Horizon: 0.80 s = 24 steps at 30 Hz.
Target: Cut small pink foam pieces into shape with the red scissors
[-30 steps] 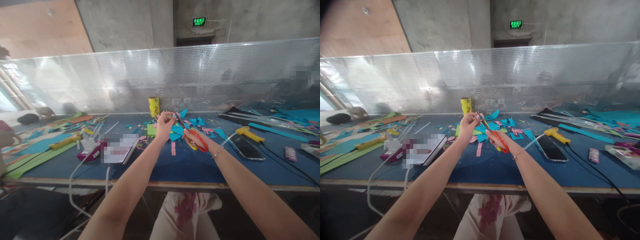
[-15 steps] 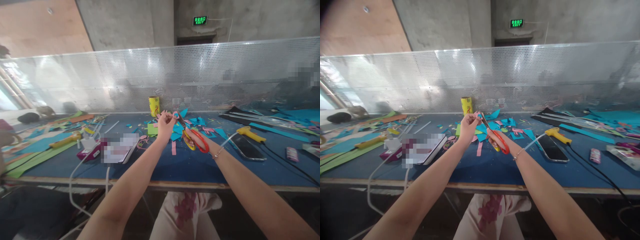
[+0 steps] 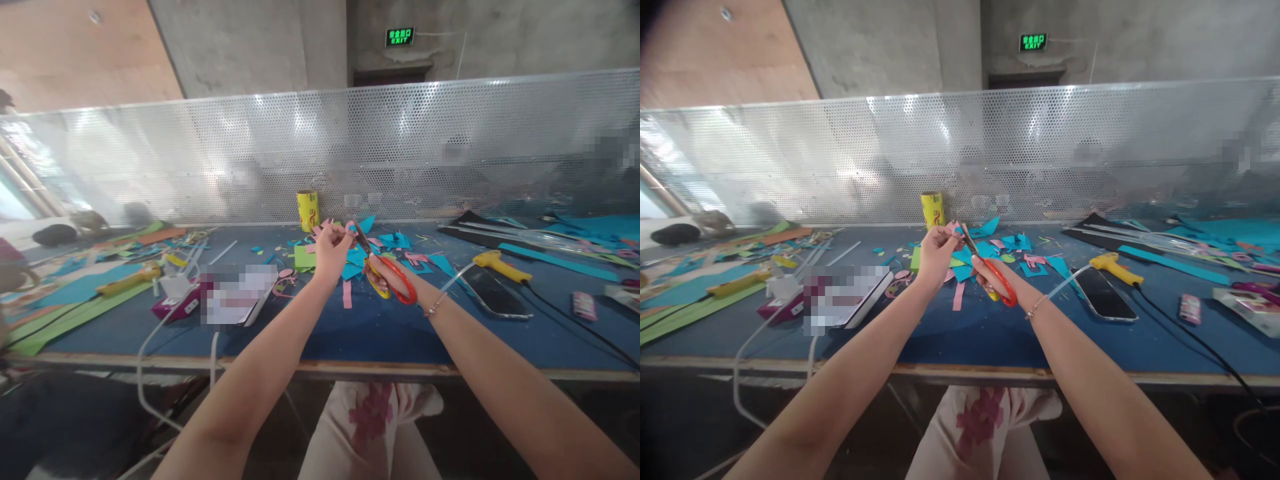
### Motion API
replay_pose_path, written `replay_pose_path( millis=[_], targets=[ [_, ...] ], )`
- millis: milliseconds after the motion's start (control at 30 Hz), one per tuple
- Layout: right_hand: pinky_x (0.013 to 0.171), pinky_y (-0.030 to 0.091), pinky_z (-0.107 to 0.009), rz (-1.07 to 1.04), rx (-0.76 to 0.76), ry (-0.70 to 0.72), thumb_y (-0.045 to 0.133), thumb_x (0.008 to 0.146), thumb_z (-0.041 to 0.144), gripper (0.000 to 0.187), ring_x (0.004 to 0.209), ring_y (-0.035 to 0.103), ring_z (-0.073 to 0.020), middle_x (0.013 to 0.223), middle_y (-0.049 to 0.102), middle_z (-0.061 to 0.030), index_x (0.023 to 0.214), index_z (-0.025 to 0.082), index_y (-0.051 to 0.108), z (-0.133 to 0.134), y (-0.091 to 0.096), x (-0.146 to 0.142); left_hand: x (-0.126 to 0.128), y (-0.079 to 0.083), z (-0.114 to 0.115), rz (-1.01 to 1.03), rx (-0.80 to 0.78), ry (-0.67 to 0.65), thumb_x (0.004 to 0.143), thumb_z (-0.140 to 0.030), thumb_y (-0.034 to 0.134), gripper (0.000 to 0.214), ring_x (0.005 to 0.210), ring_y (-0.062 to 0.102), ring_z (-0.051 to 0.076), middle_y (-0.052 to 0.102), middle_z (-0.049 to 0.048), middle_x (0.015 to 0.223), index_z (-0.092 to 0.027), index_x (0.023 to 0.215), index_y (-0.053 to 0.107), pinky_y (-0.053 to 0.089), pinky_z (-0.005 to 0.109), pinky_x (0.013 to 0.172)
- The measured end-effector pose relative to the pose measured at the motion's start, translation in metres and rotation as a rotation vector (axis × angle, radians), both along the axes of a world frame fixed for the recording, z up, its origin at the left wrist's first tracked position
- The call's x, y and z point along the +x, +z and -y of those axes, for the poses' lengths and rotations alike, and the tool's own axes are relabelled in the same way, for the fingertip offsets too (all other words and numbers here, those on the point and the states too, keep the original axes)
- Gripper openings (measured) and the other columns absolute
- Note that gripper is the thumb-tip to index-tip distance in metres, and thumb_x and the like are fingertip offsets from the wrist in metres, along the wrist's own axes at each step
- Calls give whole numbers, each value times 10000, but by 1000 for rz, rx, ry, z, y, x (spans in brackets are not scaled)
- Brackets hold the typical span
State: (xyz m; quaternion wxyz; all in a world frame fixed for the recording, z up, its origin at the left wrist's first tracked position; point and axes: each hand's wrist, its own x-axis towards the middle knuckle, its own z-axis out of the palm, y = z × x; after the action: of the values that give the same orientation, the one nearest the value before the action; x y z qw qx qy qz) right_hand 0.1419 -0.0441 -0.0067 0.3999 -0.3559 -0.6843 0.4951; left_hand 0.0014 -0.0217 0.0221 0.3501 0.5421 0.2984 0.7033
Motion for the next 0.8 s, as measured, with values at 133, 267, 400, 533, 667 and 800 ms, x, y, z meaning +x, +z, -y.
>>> replay_pose_path(
  millis=[133, 267, 400, 533, 667, 800],
  targets=[
    [368, 276, -211, 4, 12, 2, 427, 743, 677, 506, 376, 316, -50, 491, 403, 56, 700, 176, 482, -1, -1, 1, 0, 0, -1, 3, -11, -19, 708, -243, 633, 205, 504, 532, 75, 518, -56, 538, -193, 683, 436, 445, 229, 561],
    [366, 283, -208, 18, 17, 9, 428, 753, 665, 492, 376, 325, -50, 492, 411, 56, 705, 179, 486, -3, -2, 1, 0, -1, -2, 18, -23, -34, 699, -253, 644, 213, 506, 532, 73, 525, -54, 541, -193, 689, 440, 450, 226, 561],
    [350, 268, -207, 6, 12, 0, 434, 748, 667, 487, 366, 325, -50, 488, 413, 58, 709, 184, 478, -2, -3, 0, 0, -2, -4, 71, -51, -84, 692, -250, 651, 216, 523, 543, 73, 536, -49, 561, -191, 697, 444, 465, 233, 588],
    [339, 260, -210, 57, 29, -36, 442, 729, 684, 497, 358, 312, -52, 476, 418, 54, 691, 189, 465, 0, 0, -1, 0, -3, -5, 111, -90, -119, 684, -267, 662, 231, 534, 542, 71, 533, -45, 575, -192, 686, 444, 474, 235, 596],
    [362, 293, -214, 44, 10, -40, 418, 728, 701, 516, 382, 333, -58, 506, 423, 48, 713, 187, 468, 2, 0, -1, 0, -3, -6, 114, -93, -117, 686, -275, 662, 231, 538, 541, 72, 525, -48, 572, -194, 692, 446, 477, 241, 608],
    [390, 332, -215, 4, -4, -58, 410, 730, 702, 519, 420, 374, -61, 571, 456, 31, 713, 186, 462, 1, -1, -1, 1, -4, -7, 102, -84, -117, 695, -266, 654, 222, 543, 543, 73, 538, -45, 582, -191, 697, 445, 476, 245, 614]
  ],
)
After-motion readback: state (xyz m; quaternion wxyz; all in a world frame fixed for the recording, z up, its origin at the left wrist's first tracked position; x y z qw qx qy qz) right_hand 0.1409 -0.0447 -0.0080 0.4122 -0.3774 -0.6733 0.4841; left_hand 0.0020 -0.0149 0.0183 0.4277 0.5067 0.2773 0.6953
